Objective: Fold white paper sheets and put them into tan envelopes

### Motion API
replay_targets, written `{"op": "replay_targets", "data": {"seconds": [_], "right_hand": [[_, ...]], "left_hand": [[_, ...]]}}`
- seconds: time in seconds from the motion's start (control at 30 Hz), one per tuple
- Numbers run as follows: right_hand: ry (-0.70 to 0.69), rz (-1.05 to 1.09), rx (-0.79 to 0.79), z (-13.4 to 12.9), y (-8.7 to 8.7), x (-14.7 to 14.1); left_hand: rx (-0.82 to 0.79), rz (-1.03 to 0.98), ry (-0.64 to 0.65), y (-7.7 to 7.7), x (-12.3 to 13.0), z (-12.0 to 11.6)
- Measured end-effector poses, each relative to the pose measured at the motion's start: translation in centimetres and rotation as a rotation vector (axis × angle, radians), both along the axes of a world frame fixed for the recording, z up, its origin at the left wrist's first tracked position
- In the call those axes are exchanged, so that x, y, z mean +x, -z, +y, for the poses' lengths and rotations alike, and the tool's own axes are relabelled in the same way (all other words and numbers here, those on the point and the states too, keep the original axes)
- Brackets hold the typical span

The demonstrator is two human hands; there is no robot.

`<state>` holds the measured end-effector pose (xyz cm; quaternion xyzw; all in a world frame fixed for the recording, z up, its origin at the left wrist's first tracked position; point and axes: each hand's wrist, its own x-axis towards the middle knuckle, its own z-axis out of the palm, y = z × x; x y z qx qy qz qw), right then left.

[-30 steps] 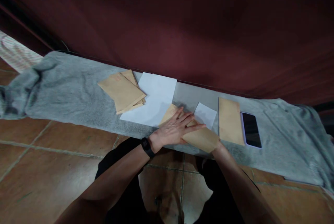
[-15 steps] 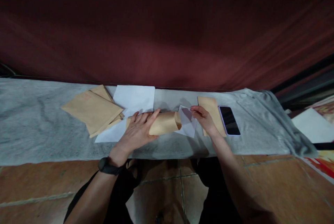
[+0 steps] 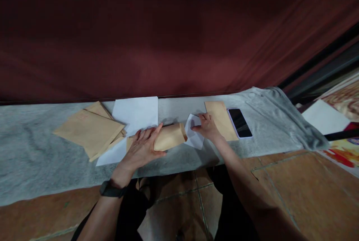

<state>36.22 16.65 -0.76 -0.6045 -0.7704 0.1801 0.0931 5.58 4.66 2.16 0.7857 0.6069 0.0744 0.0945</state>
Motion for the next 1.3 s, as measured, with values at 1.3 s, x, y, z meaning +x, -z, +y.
{"op": "replay_targets", "data": {"seconds": [1.3], "right_hand": [[0.080, 0.794, -0.147, -0.5, -0.8, 3.7]], "left_hand": [[0.112, 0.016, -0.178, 1.5, 0.7, 1.0]]}}
